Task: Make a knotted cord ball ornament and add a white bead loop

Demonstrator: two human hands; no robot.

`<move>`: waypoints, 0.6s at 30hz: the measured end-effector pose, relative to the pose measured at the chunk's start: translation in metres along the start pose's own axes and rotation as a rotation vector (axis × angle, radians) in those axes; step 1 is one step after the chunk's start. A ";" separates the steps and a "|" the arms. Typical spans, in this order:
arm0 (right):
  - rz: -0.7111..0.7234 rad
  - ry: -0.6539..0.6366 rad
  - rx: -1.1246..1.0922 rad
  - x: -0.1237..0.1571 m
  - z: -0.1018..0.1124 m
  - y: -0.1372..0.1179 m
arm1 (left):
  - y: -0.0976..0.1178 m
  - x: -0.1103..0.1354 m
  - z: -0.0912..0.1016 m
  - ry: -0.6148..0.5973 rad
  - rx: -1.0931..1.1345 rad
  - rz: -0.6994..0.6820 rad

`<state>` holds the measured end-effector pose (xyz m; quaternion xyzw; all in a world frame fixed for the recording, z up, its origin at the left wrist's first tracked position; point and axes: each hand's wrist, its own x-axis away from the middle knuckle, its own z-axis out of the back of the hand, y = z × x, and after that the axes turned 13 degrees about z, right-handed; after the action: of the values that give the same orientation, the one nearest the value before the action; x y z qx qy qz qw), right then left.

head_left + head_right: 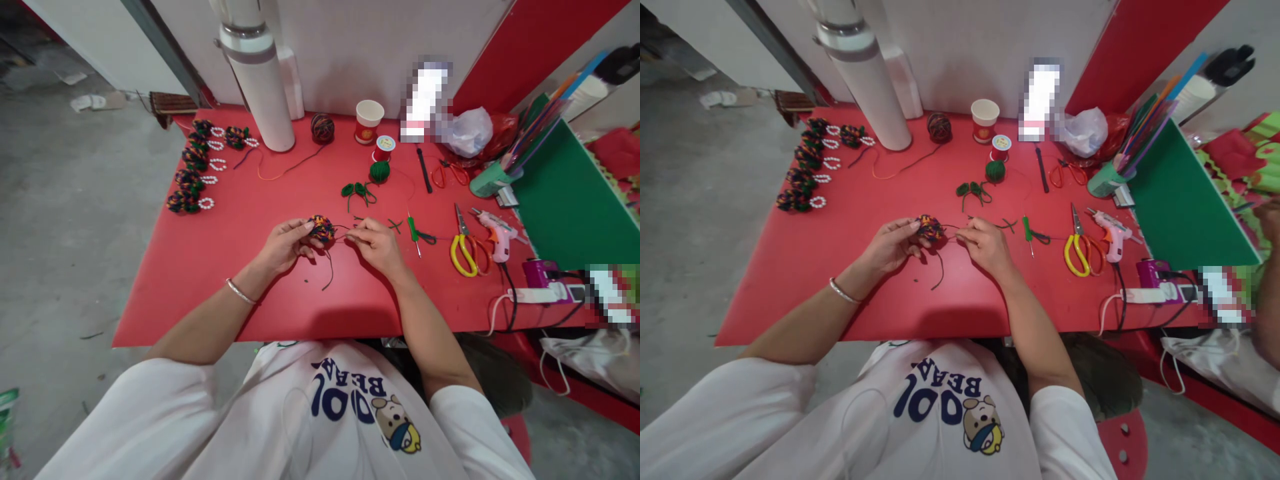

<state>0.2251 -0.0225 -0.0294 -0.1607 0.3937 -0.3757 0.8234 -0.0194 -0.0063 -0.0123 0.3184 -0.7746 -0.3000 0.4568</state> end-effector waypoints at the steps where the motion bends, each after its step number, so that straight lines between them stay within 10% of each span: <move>1: -0.003 -0.007 -0.002 0.000 0.000 0.000 | 0.000 0.000 0.000 -0.001 -0.002 0.001; 18: 0.025 0.006 0.008 0.001 -0.006 -0.001 | -0.003 -0.006 0.007 -0.053 0.016 0.056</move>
<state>0.2206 -0.0232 -0.0333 -0.1512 0.3966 -0.3675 0.8275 -0.0225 -0.0020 -0.0201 0.2921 -0.7974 -0.2894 0.4417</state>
